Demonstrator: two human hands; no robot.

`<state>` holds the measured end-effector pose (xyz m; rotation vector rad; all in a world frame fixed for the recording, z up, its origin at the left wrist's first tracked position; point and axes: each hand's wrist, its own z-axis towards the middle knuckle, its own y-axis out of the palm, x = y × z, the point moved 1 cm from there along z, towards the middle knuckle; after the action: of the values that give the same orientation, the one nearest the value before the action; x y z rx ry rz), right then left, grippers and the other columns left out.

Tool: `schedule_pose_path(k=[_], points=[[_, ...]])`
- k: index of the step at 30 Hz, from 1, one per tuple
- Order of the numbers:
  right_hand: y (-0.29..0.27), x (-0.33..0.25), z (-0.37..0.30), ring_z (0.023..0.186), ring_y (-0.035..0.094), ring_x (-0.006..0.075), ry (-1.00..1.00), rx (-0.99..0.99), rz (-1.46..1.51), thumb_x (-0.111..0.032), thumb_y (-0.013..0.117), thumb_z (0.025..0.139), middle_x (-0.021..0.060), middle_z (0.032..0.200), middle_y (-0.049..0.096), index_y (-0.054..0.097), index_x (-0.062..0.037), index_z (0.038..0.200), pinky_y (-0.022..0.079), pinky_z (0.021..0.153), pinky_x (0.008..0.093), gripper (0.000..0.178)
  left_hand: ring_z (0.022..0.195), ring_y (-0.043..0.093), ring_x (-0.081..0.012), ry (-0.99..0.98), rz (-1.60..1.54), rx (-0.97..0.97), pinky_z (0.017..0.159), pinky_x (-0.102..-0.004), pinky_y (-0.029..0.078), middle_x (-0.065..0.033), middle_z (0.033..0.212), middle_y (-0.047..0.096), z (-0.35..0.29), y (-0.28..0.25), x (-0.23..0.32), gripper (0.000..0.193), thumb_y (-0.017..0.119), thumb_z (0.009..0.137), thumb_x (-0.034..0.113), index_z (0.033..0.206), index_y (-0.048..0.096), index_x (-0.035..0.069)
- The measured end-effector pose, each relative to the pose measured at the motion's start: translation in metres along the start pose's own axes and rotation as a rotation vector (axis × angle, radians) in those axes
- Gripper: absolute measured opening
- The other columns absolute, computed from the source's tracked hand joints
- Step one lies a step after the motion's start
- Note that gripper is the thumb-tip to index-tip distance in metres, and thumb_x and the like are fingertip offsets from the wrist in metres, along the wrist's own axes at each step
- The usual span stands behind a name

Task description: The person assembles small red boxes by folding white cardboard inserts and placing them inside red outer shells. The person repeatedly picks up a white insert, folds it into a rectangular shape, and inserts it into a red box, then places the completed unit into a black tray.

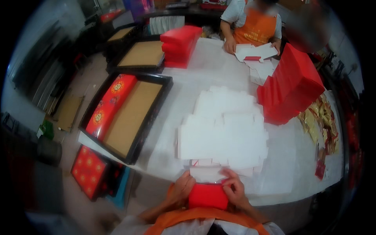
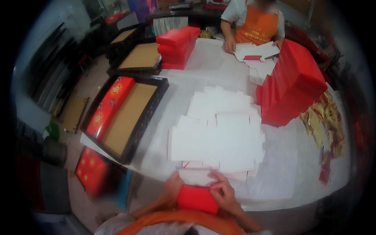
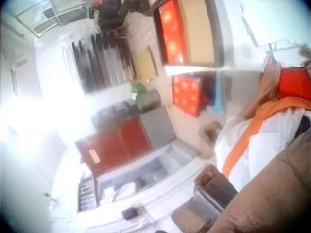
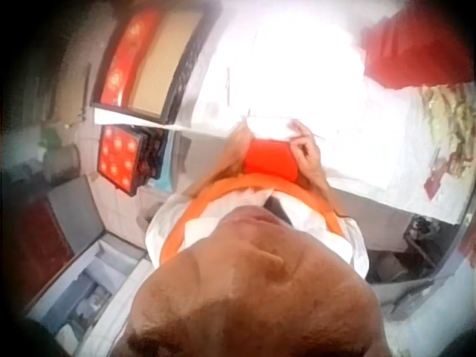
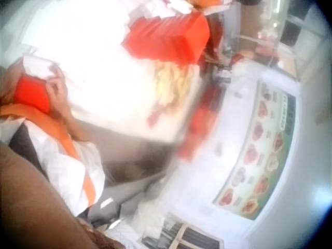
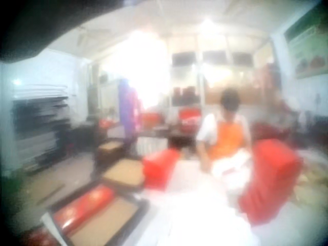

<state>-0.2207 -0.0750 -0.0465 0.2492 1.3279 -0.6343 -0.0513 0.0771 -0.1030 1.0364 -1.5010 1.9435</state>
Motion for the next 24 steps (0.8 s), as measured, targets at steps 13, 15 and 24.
schedule_pose_path(k=[13,15,24], points=[[0.014,0.015,-0.037,0.094,0.049,0.0195,0.083,0.365,0.362,-0.005,0.045,0.085,0.0185,0.104,0.051,0.03,-0.0025,0.104,0.039,0.086,0.0321,0.024,0.088,0.052,-0.0208,-0.1,-0.824,0.456,0.079,-0.0323,0.043,-0.0127,0.095,0.053,0.008,0.028,0.051,0.041,0.068,0.069,0.002,0.098,0.039,0.004],[0.016,0.012,-0.039,0.094,0.049,0.0194,0.133,0.388,0.555,-0.008,0.046,0.085,0.0182,0.104,0.05,0.032,-0.002,0.107,0.038,0.086,0.032,0.027,0.082,0.05,-0.0223,-0.184,-0.825,0.416,0.074,-0.0344,0.042,-0.0126,0.087,0.053,0.008,0.029,0.055,0.037,0.069,0.074,0.015,0.095,0.041,0.002],[0.011,0.019,-0.024,0.093,0.047,0.0184,0.146,0.258,0.451,-0.007,0.046,0.082,0.0148,0.104,0.049,0.044,-0.0007,0.099,0.036,0.086,0.0307,0.018,0.088,0.052,-0.0196,-0.099,-0.623,0.351,0.078,-0.0284,0.041,-0.0117,0.096,0.052,0.022,0.016,0.055,0.029,0.066,0.068,0.0,0.092,0.05,0.002]])
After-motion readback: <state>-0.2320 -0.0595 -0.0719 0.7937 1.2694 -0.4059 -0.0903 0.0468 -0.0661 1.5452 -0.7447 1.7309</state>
